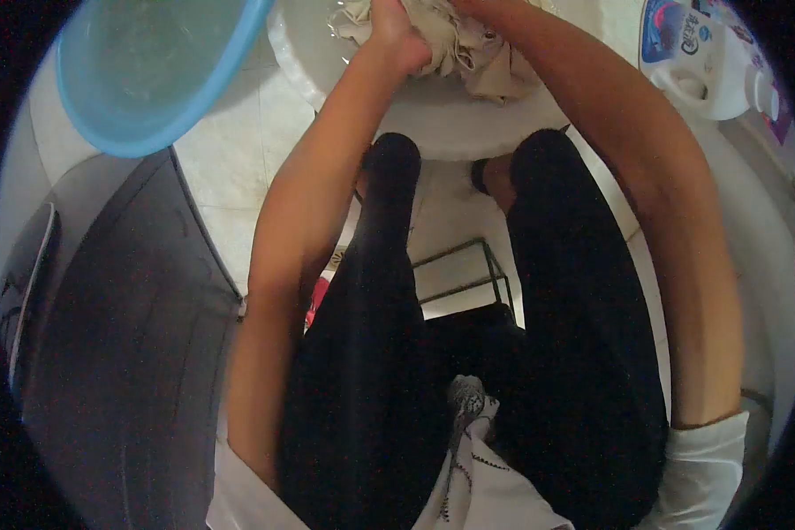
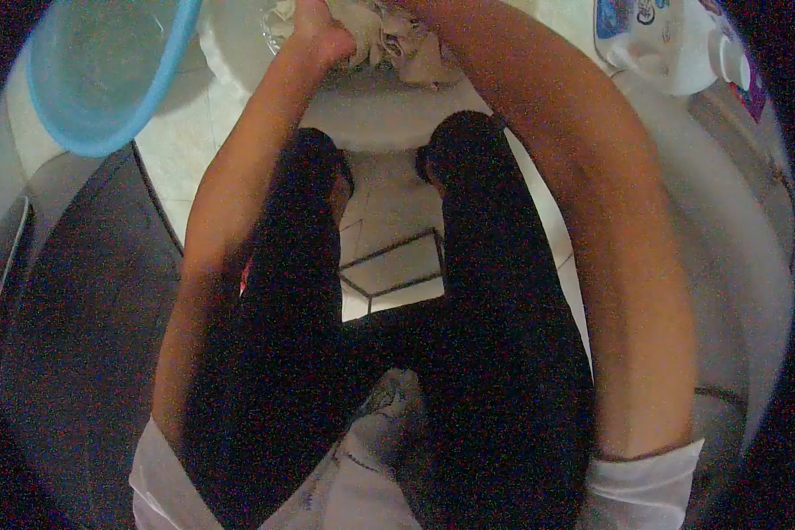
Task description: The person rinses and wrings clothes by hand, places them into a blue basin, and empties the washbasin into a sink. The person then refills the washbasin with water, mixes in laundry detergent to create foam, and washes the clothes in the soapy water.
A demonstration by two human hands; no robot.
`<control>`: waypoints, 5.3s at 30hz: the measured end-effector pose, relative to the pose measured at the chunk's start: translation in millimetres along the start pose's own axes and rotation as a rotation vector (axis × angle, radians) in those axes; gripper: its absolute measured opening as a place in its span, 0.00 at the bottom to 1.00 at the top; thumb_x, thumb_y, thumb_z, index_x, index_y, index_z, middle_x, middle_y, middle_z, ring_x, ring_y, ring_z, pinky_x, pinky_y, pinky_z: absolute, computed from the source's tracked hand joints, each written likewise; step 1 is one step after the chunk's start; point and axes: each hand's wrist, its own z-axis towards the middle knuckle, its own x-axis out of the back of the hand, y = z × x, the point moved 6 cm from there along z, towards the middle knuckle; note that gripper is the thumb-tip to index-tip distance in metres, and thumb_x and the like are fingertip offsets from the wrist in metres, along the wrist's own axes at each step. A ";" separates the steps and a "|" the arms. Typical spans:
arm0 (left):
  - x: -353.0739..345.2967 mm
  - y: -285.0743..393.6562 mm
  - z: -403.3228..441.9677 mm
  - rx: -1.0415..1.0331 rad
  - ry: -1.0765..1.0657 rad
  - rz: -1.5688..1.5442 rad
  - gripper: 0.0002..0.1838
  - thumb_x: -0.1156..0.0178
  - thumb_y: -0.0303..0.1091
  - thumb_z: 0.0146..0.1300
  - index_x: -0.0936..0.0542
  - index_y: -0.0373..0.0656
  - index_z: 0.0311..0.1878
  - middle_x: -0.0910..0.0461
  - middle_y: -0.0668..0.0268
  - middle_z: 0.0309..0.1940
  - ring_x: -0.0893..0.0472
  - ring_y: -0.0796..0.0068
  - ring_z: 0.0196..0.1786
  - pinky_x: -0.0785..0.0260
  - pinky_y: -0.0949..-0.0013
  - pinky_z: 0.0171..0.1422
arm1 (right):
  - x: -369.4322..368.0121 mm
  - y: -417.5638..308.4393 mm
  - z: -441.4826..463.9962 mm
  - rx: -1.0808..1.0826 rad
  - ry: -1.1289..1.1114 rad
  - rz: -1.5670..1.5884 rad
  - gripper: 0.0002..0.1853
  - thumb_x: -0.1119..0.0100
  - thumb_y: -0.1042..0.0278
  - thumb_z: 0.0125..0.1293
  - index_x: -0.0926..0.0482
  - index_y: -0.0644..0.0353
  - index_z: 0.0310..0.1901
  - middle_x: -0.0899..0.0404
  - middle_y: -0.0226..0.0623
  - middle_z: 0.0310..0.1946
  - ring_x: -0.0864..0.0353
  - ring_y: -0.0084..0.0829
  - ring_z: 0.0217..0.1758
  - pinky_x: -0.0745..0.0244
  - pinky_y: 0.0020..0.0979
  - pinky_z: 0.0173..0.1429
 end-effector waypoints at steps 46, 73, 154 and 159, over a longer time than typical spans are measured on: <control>23.7 14.9 18.3 -0.176 0.099 -0.118 0.46 0.74 0.73 0.77 0.30 0.45 0.77 0.29 0.55 0.75 0.32 0.48 0.77 0.43 0.42 0.83 | 63.4 -90.1 -42.0 -0.191 -0.228 0.321 0.16 0.48 0.56 0.76 0.20 0.62 0.44 0.15 0.54 0.34 0.14 0.56 0.39 0.20 0.55 0.44; 7.3 6.9 21.9 -0.270 0.057 -0.033 0.41 0.67 0.67 0.79 0.30 0.44 0.77 0.30 0.53 0.75 0.31 0.47 0.75 0.39 0.41 0.80 | 32.1 -15.2 -28.6 -0.293 -0.146 0.143 0.15 0.47 0.56 0.76 0.19 0.60 0.44 0.14 0.50 0.35 0.14 0.52 0.39 0.20 0.54 0.44; -73.5 37.1 -54.3 -0.531 0.322 0.447 0.32 0.37 0.59 0.64 0.20 0.46 0.63 0.20 0.63 0.63 0.20 0.56 0.61 0.30 0.48 0.68 | 167.9 -8.0 -36.7 -0.554 0.311 1.039 0.36 0.24 0.70 0.56 0.29 0.68 0.66 0.20 0.41 0.58 0.21 0.35 0.61 0.28 0.36 0.70; -92.4 18.0 -62.0 -0.058 0.001 0.064 0.41 0.42 0.74 0.64 0.20 0.48 0.66 0.19 0.61 0.65 0.22 0.56 0.67 0.35 0.46 0.75 | 181.4 -26.6 -36.9 -0.341 0.385 0.830 0.42 0.22 0.68 0.51 0.31 0.71 0.68 0.23 0.48 0.63 0.22 0.39 0.66 0.31 0.37 0.74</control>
